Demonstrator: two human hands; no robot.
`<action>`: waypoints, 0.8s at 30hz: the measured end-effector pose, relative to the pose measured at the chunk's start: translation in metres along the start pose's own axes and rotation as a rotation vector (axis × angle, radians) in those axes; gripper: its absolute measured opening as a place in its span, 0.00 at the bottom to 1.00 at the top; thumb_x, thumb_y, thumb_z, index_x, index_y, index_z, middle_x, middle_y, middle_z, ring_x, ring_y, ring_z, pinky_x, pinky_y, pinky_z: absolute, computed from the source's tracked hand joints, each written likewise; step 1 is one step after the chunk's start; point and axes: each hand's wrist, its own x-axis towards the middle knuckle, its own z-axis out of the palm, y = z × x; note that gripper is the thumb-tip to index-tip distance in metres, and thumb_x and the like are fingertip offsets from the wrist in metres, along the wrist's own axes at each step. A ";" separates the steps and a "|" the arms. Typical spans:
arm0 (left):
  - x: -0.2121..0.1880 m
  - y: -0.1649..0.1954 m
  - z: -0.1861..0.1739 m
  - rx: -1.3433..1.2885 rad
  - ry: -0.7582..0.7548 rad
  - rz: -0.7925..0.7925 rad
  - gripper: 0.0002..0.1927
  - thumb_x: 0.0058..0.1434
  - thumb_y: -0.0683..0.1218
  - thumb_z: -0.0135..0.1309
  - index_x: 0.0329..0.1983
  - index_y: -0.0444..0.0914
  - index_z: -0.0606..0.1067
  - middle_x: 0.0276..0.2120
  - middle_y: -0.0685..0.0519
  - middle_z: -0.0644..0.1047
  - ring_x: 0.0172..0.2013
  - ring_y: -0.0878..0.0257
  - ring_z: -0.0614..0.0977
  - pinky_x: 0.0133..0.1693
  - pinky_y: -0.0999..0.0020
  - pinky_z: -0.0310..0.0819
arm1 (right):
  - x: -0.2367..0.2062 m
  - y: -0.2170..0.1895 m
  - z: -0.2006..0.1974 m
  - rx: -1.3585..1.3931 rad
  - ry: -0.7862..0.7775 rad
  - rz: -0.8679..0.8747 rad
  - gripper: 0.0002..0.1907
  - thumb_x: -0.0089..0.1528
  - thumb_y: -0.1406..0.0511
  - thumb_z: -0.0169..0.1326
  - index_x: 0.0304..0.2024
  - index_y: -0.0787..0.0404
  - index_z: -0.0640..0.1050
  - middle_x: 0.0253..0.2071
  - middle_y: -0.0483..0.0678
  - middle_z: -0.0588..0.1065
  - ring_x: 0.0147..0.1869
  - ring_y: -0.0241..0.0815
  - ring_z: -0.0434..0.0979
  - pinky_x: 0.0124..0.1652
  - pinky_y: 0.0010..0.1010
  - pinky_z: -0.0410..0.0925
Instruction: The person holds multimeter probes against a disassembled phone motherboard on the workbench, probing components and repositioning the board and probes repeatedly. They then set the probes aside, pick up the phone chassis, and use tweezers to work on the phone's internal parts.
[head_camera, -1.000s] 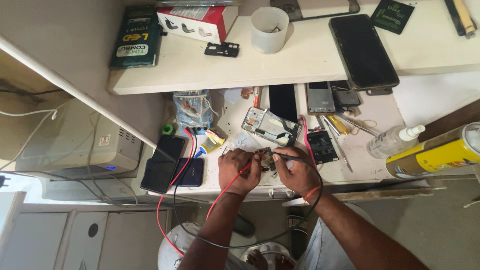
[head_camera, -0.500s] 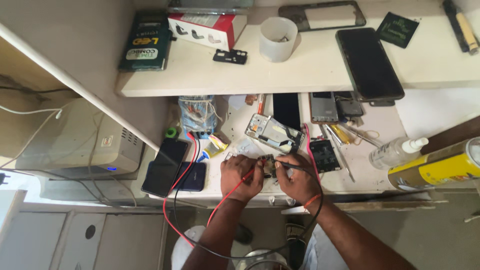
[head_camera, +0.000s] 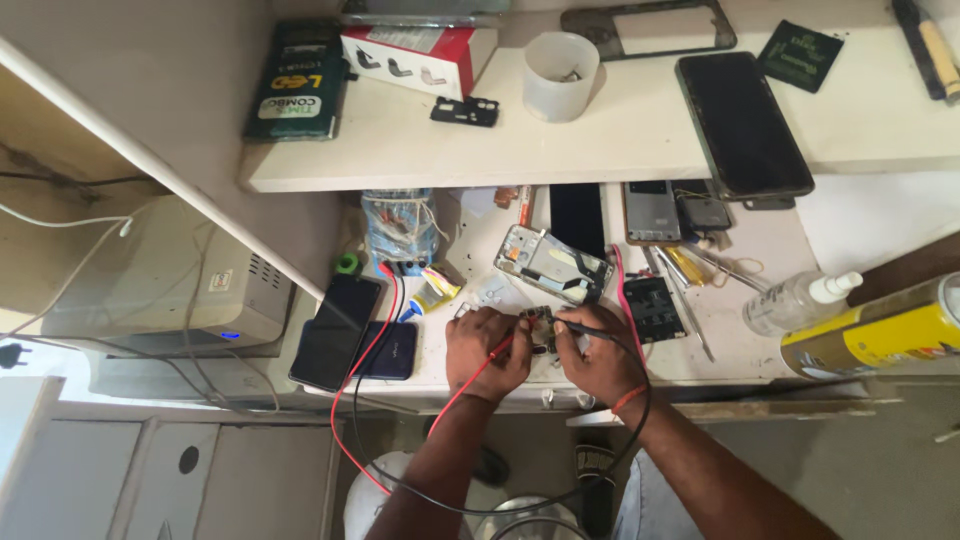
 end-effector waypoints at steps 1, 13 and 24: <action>-0.003 -0.003 -0.007 0.006 0.002 -0.008 0.07 0.57 0.49 0.58 0.29 0.44 0.82 0.29 0.52 0.80 0.36 0.51 0.80 0.43 0.55 0.66 | -0.001 -0.006 0.005 0.020 -0.004 0.007 0.07 0.59 0.70 0.60 0.39 0.61 0.77 0.37 0.53 0.79 0.42 0.53 0.81 0.42 0.39 0.72; -0.030 0.017 -0.021 0.006 -0.013 0.001 0.07 0.58 0.49 0.56 0.30 0.44 0.82 0.31 0.52 0.80 0.37 0.51 0.80 0.44 0.55 0.67 | -0.032 -0.024 -0.011 0.044 0.000 0.066 0.07 0.61 0.68 0.60 0.42 0.62 0.78 0.38 0.54 0.80 0.43 0.52 0.82 0.43 0.37 0.73; -0.075 0.030 -0.049 -0.013 -0.012 0.011 0.07 0.59 0.49 0.56 0.29 0.44 0.81 0.30 0.52 0.80 0.36 0.51 0.81 0.44 0.55 0.67 | -0.068 -0.064 -0.021 0.000 0.007 0.053 0.07 0.60 0.69 0.60 0.40 0.62 0.79 0.38 0.53 0.80 0.43 0.53 0.82 0.43 0.38 0.73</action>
